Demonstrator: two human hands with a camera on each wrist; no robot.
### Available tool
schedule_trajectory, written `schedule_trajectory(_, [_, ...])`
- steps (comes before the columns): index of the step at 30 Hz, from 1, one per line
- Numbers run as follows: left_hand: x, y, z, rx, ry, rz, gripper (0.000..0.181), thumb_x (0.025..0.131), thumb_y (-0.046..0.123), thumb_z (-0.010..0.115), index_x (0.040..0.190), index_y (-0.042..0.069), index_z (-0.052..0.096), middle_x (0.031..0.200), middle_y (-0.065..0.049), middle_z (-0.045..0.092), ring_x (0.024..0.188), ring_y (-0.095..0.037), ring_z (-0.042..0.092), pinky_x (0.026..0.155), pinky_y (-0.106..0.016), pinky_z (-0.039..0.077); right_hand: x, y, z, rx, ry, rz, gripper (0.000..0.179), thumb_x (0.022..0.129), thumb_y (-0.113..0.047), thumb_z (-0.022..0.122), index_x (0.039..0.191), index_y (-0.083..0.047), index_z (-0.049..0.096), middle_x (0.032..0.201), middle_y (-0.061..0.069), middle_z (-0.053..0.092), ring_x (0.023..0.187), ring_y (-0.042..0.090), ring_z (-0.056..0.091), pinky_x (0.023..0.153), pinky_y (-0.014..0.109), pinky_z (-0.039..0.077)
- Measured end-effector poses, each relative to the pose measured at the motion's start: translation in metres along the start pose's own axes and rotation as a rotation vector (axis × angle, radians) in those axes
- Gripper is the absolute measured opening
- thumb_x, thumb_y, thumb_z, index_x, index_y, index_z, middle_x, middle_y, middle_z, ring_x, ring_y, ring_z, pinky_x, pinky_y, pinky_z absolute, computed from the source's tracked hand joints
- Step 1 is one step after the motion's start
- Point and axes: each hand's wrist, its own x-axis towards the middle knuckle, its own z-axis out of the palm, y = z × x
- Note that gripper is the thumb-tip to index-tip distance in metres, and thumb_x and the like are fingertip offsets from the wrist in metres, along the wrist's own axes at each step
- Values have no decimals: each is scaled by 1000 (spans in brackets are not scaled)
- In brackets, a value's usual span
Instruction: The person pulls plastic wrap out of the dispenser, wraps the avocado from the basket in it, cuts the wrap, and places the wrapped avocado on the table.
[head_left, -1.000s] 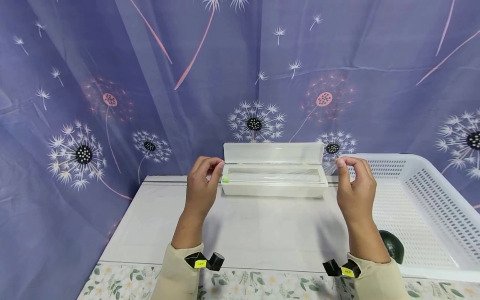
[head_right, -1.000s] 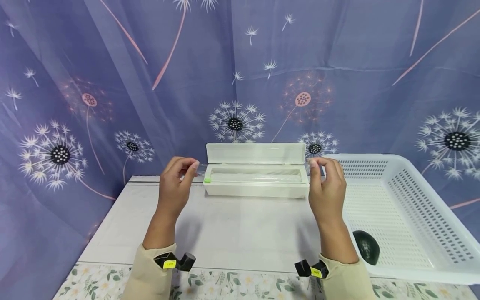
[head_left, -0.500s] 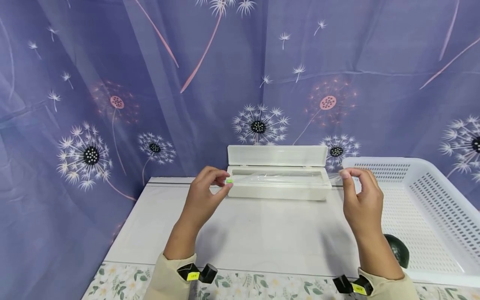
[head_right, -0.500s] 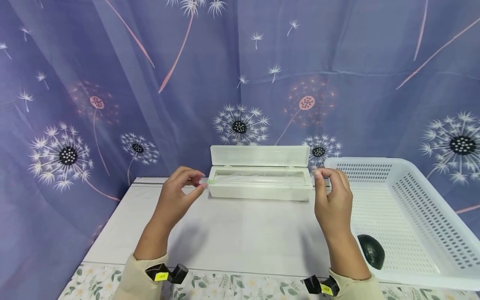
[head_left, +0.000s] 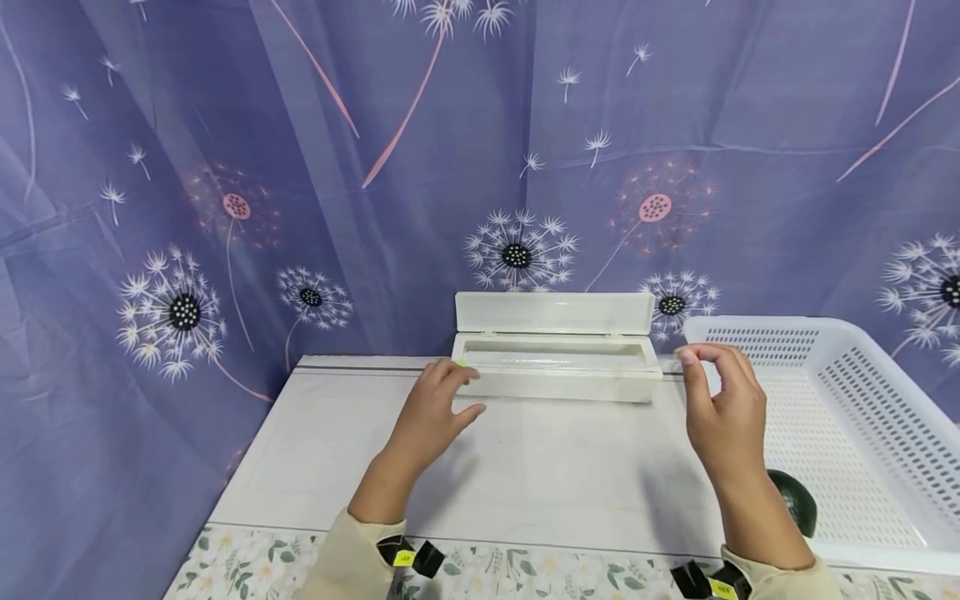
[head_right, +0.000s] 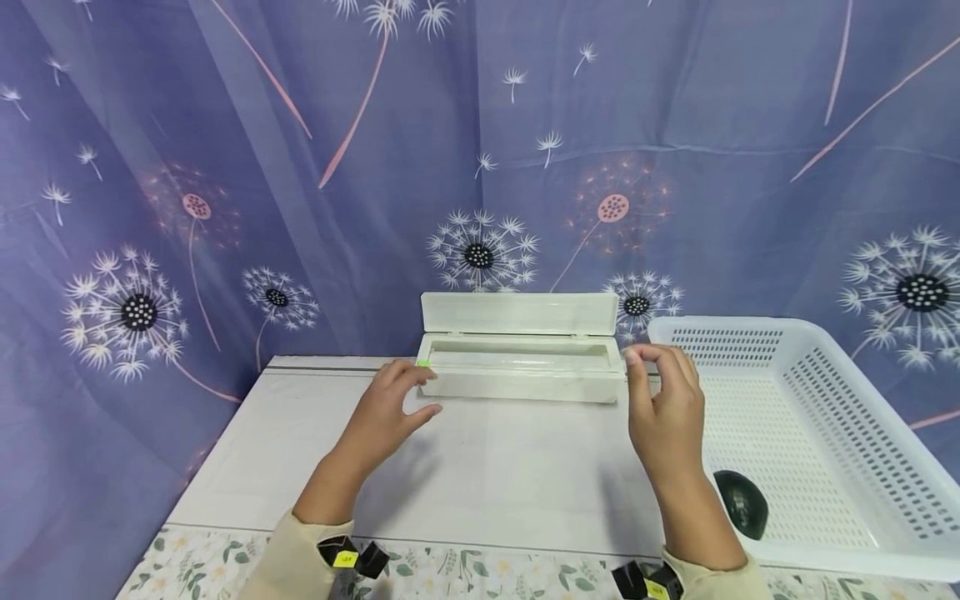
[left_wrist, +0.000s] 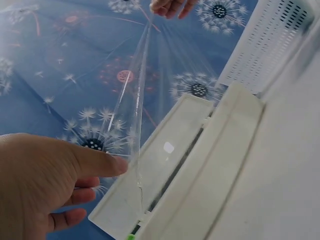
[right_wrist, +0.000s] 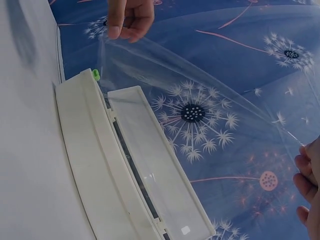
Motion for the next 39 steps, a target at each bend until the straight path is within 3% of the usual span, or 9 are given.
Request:
schedule_trajectory(4, [-4,-2,6,8,12,12,24,81,16,82,100,14,67,97,4,56,89,-13,55,78,-30,48,-1,0,-2,-3,-3,1,14,95,-6,63,98,7,67,96,15,65,102,1,54,96,19,37])
schedule_trajectory(9, [-7,0,3,-3,38,17,16,82,12,80,89,17,66,91,7,57,87,-10,56,75,-27,50,-3,0,-5,-17,-14,-5,13,95,-5,63,99,6,67,96,15,65,103,2,53,98,19,36])
schedule_trajectory(15, [-11,2,-4,-16,43,40,15,82,11,80,87,18,68,90,10,58,87,-8,56,76,-26,50,-9,2,-10,-43,-33,-10,12,94,-5,64,99,6,67,96,14,65,104,2,53,97,17,35])
schedule_trajectory(23, [-18,5,-16,-27,99,122,18,78,7,83,85,17,70,86,10,60,82,-8,56,71,-25,50,-21,-2,-23,-102,-132,2,9,92,-1,65,100,4,66,100,11,64,105,17,51,95,15,32])
schedule_trajectory(27, [-23,3,-20,-11,114,154,18,76,8,85,86,17,72,87,9,63,83,-9,58,72,-25,51,-26,-3,-28,-104,-170,-20,8,90,1,67,98,1,67,99,7,64,102,18,51,91,15,31])
schedule_trajectory(35, [-34,2,-23,3,124,180,19,74,5,85,89,14,76,88,7,63,79,-10,57,64,-23,48,-38,-3,-38,-120,-240,-65,14,87,5,69,99,-2,68,99,5,64,98,20,51,88,17,31])
schedule_trajectory(39, [-39,2,-24,0,137,182,21,74,4,85,90,13,76,88,7,64,78,-9,57,63,-22,48,-43,-4,-42,-137,-276,-71,15,88,4,68,100,-3,68,97,4,65,95,22,54,89,24,32])
